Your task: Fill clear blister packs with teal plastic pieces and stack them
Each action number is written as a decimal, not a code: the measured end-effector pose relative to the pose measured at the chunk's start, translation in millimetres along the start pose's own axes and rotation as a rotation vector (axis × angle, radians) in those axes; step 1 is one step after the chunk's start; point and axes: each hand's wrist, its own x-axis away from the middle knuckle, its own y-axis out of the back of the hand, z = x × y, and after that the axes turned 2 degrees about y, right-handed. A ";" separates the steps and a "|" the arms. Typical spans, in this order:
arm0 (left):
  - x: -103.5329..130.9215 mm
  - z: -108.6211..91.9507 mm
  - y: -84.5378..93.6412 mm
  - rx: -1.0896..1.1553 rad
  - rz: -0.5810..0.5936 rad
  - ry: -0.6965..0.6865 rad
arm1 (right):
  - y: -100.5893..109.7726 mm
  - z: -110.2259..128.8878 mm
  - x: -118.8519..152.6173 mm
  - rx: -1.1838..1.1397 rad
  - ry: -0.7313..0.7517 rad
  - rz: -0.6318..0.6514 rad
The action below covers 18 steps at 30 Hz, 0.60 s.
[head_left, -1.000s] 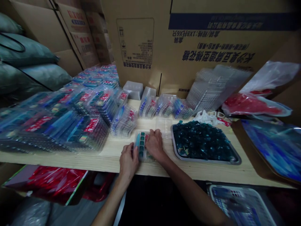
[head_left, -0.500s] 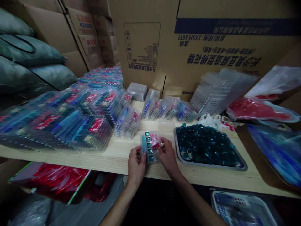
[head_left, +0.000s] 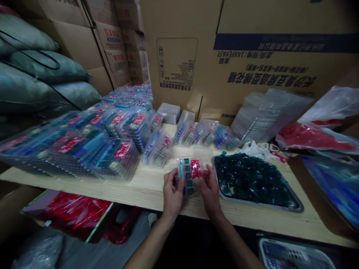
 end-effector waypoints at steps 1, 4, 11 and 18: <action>-1.7 -2.8 -1.5 0.031 0.033 0.019 | 1.8 6.7 1.3 -0.078 -0.023 0.012; -5.0 -16.8 1.8 0.172 0.103 0.052 | 4.6 34.8 3.9 -0.273 -0.072 0.119; -15.4 -76.3 81.9 0.046 -0.241 -0.177 | -64.3 127.3 -14.5 -0.517 -0.166 0.491; -33.1 -85.8 170.8 -0.846 -0.423 -0.779 | -230.9 137.9 -45.0 -0.409 -0.218 0.586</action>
